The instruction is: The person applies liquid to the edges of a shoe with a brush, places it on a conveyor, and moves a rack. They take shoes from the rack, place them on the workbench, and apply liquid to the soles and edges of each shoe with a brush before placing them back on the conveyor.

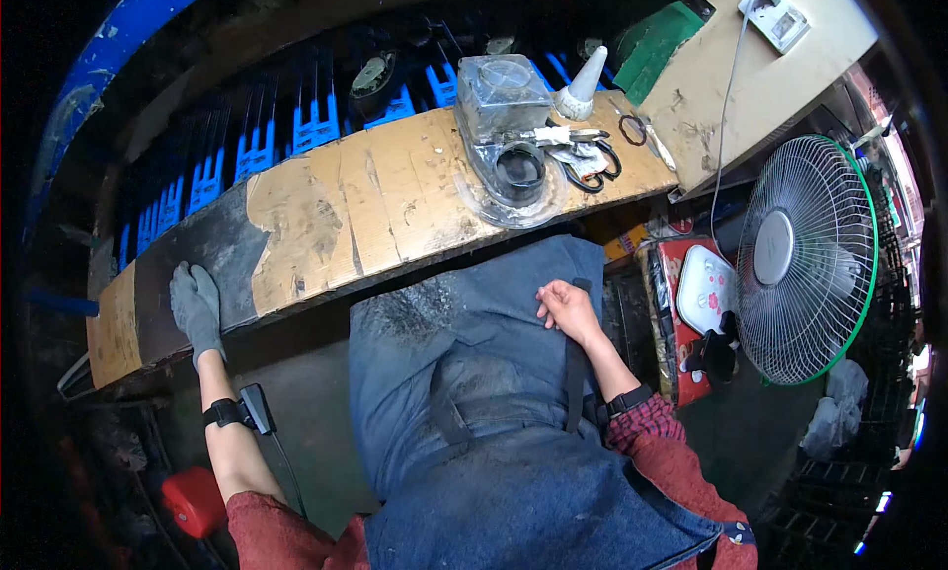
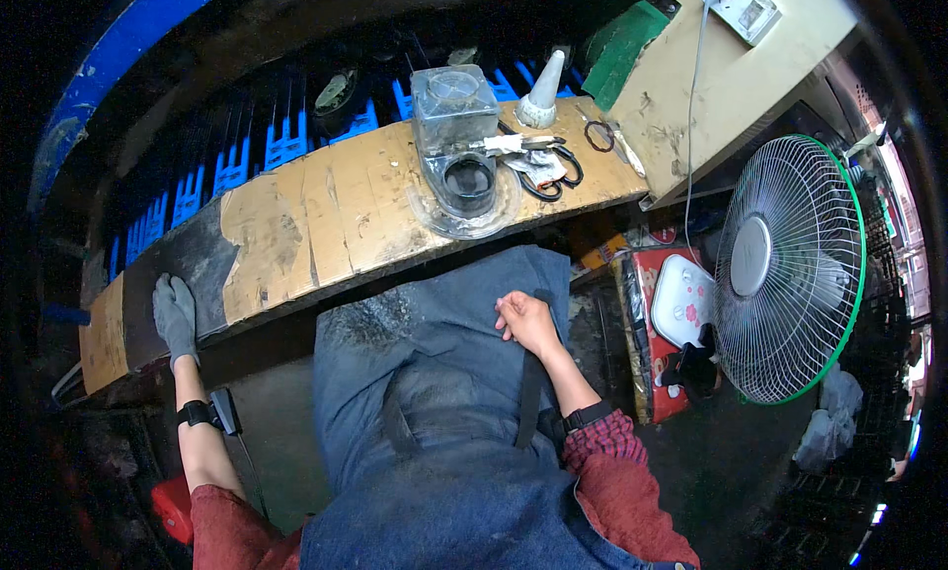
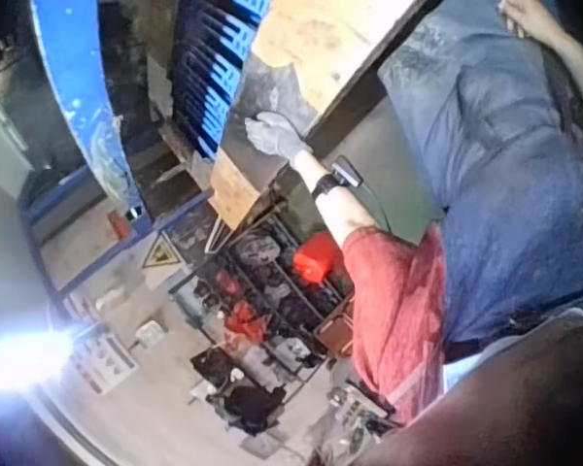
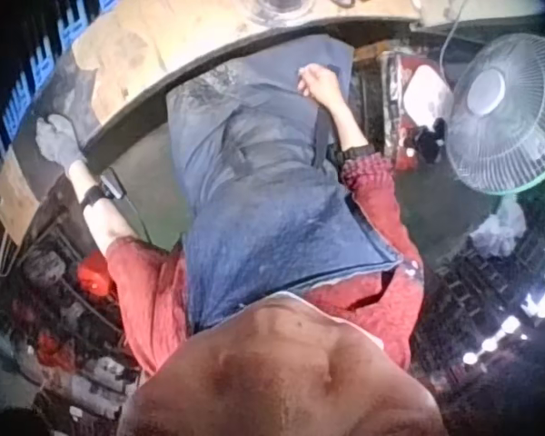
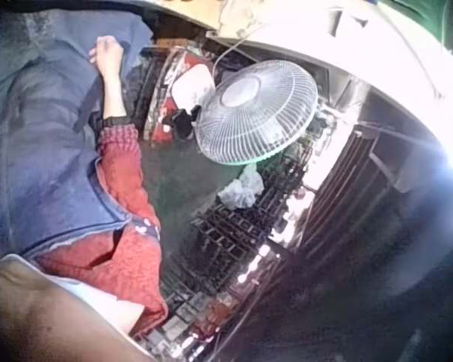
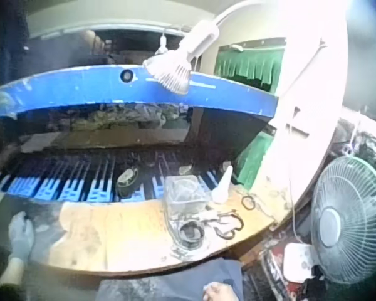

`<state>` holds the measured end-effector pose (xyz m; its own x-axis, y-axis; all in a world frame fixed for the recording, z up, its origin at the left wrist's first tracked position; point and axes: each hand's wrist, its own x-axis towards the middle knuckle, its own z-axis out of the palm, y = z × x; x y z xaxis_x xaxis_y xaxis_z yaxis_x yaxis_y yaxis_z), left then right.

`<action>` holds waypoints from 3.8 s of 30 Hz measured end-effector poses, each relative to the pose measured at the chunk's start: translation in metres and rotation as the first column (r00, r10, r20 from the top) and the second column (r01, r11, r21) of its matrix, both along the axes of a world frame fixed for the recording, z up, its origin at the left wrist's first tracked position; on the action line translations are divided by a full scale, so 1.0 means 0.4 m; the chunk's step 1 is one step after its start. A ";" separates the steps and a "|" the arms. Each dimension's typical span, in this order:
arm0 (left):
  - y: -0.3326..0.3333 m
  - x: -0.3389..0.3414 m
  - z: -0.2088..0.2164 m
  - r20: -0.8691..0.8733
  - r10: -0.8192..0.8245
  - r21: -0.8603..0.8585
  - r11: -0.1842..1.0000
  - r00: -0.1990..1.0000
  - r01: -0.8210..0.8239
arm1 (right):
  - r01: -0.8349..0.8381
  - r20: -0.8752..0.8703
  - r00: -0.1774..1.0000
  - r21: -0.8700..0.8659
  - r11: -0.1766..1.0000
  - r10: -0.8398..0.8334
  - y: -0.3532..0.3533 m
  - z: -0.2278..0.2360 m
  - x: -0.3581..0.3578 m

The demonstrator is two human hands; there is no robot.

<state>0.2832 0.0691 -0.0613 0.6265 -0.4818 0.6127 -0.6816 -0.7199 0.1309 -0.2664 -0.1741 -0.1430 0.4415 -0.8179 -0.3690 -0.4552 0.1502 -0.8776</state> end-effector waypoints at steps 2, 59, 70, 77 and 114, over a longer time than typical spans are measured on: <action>-0.022 -0.033 0.006 -0.041 0.020 0.001 1.000 0.999 -0.020 | -0.014 0.022 1.000 0.004 1.000 0.014 -0.009 -0.022 -0.005; -0.645 -0.609 0.065 -0.414 -0.709 -0.119 0.663 0.570 0.739 | -0.617 -0.612 0.787 -0.777 0.126 0.079 -0.139 0.337 0.239; -0.674 -0.609 -0.040 -0.203 -0.784 -0.073 0.609 0.586 0.790 | -0.398 -0.398 0.917 -0.910 0.113 0.027 -0.128 0.275 0.246; -0.671 -0.608 -0.035 -0.254 -0.784 -0.091 0.603 0.567 0.793 | -0.231 -0.212 0.969 -0.959 0.162 0.124 -0.087 0.277 0.289; -0.669 -0.617 -0.022 -0.094 -0.887 -0.232 0.460 0.451 0.857 | 0.288 -0.259 0.800 -0.627 0.724 -0.542 -0.036 0.102 -0.370</action>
<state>0.0364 -0.1986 -0.0702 0.0226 -0.7630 0.6460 -0.8919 0.2765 0.3577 -0.4143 -0.1887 -0.1023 -0.0768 -0.9889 0.1271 -0.7835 -0.0190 -0.6211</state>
